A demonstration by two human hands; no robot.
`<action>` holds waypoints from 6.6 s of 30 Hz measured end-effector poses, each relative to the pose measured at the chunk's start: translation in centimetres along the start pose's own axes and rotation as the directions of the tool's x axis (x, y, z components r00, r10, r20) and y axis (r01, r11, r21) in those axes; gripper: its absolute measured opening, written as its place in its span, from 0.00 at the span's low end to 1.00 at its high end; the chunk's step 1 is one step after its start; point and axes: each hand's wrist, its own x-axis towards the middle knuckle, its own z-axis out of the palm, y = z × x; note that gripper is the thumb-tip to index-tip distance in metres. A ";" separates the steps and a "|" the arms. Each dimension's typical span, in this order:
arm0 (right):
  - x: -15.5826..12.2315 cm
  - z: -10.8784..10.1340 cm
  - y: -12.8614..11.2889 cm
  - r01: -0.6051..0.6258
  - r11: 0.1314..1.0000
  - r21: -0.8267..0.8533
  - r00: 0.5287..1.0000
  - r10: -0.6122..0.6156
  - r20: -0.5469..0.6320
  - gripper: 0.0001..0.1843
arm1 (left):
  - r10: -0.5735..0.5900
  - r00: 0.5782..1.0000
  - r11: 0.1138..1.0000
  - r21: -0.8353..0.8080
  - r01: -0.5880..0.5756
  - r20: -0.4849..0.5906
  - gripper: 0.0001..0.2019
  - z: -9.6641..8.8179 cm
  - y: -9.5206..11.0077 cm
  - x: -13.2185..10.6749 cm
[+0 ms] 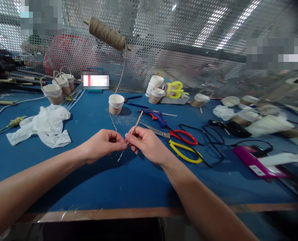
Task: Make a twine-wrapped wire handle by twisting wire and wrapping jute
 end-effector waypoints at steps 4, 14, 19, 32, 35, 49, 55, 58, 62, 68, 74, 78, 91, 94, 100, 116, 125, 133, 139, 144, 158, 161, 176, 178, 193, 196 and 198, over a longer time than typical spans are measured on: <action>0.0 0.1 0.1 -0.017 0.997 -0.077 0.999 0.015 -0.029 0.12 | 0.046 0.999 0.997 0.063 -0.047 0.025 0.07 -0.2 -0.1 0.1; -0.1 0.9 0.0 0.003 0.978 -0.208 0.991 -0.030 -0.129 0.15 | 0.021 1.000 0.997 0.080 -0.020 -0.013 0.09 -0.1 -0.4 0.2; -0.1 0.4 0.0 0.043 0.999 -0.028 0.999 -0.042 0.027 0.11 | -0.026 0.999 1.000 -0.010 0.026 0.034 0.11 0.0 -0.2 0.0; 0.1 -0.1 0.0 0.020 0.993 -0.114 0.999 -0.015 0.047 0.10 | -0.029 0.999 0.997 0.066 0.027 0.033 0.05 -0.7 0.1 0.0; 0.0 -0.1 -0.2 0.026 0.992 -0.127 0.999 -0.021 0.039 0.11 | -0.017 0.999 0.996 0.089 0.013 0.051 0.05 -0.7 0.1 0.0; -0.1 0.0 0.0 0.019 0.958 -0.287 0.999 -0.026 -0.019 0.12 | 0.047 0.999 0.982 0.186 -0.041 -0.027 0.07 -0.2 -0.1 0.0; -0.1 0.3 -0.1 0.011 0.936 -0.351 0.996 -0.041 -0.079 0.13 | -0.032 0.999 0.995 0.094 0.031 0.009 0.09 -0.3 -0.1 0.1; -0.1 0.4 0.0 0.013 0.950 -0.311 0.998 -0.033 -0.062 0.13 | -0.047 0.999 0.998 0.050 0.048 -0.012 0.10 -0.2 -0.3 0.2; 0.0 0.3 -0.1 0.049 0.995 -0.085 0.996 -0.043 0.077 0.08 | -0.079 0.995 0.990 -0.108 0.085 0.065 0.12 -0.2 -0.4 0.2; 0.1 0.2 -0.1 -0.006 0.995 -0.102 0.999 0.010 0.042 0.09 | -0.079 0.996 0.994 -0.068 0.082 0.045 0.09 -0.4 -0.2 0.1; 0.0 0.2 0.0 0.000 0.975 -0.221 1.000 0.005 0.022 0.10 | -0.048 0.998 0.997 0.063 0.046 0.032 0.07 -0.4 -0.3 0.2; 0.0 0.4 0.0 -0.003 0.957 -0.289 1.000 -0.001 -0.015 0.10 | -0.017 1.000 0.985 0.169 0.021 -0.026 0.07 -0.2 -0.3 0.2; 0.1 0.3 0.1 -0.061 0.998 -0.006 0.995 0.061 0.073 0.11 | -0.060 0.996 0.998 -0.018 0.061 0.065 0.11 -0.1 -0.7 0.3; 0.2 0.2 0.0 -0.066 0.998 0.024 0.993 0.064 0.101 0.09 | -0.073 0.993 0.996 -0.034 0.077 0.092 0.11 -0.2 -0.6 0.3; 0.1 0.2 0.0 -0.055 0.996 -0.070 0.997 0.058 0.044 0.09 | -0.057 0.998 0.995 0.084 0.055 0.029 0.10 -0.3 -0.3 0.1; -0.1 0.4 -0.1 -0.025 0.999 0.041 0.997 0.022 0.078 0.10 | -0.078 0.990 0.989 -0.115 0.092 0.117 0.12 0.0 -0.4 0.1; -0.1 0.1 -0.2 -0.044 0.995 -0.088 0.999 0.046 0.023 0.10 | -0.052 0.992 0.999 0.010 0.052 0.117 0.08 -0.5 0.1 0.0; -0.1 0.2 -0.1 -0.065 0.987 -0.144 0.998 0.068 0.014 0.11 | 0.082 0.994 0.956 0.277 -0.099 0.074 0.08 -0.8 -0.3 0.2; 0.0 0.4 0.0 -0.051 0.984 -0.170 0.998 0.046 -0.036 0.12 | 0.047 0.998 0.973 0.225 -0.054 0.035 0.09 -0.5 -0.3 0.1; -0.1 0.8 0.1 -0.052 0.981 -0.189 0.995 0.036 -0.090 0.13 | 0.042 0.999 0.984 0.174 -0.040 -0.008 0.11 -0.2 -0.6 0.2; 0.0 0.6 0.5 -0.027 0.999 0.028 0.998 0.028 -0.049 0.14 | -0.067 0.994 0.986 -0.148 0.079 0.083 0.11 -0.3 0.1 0.0; 0.0 0.8 0.6 -0.023 1.000 -0.013 0.998 0.023 -0.059 0.13 | -0.059 0.997 0.990 -0.128 0.066 0.057 0.10 -0.3 0.0 0.0; 0.2 0.9 0.5 -0.026 0.981 -0.190 0.994 0.005 -0.107 0.13 | -0.014 1.000 0.991 0.131 0.016 -0.016 0.05 -0.4 -0.5 0.3; 0.2 1.0 0.5 -0.023 0.975 -0.219 0.993 -0.003 -0.121 0.13 | 0.019 1.000 0.986 0.166 -0.016 -0.017 0.05 -0.5 -0.6 0.4; 0.3 0.8 0.7 0.037 0.994 0.106 0.999 -0.037 -0.005 0.11 | -0.042 0.996 0.999 -0.010 0.043 0.084 0.09 -0.6 0.1 0.1; 0.3 0.5 0.7 0.032 0.992 0.121 0.999 -0.034 0.015 0.10 | -0.043 0.994 0.999 -0.015 0.045 0.103 0.09 -0.8 0.1 0.0; 0.3 0.4 0.7 0.031 0.996 0.086 1.000 -0.032 0.001 0.10 | -0.033 0.993 0.999 0.021 0.031 0.117 0.08 -1.0 0.1 0.1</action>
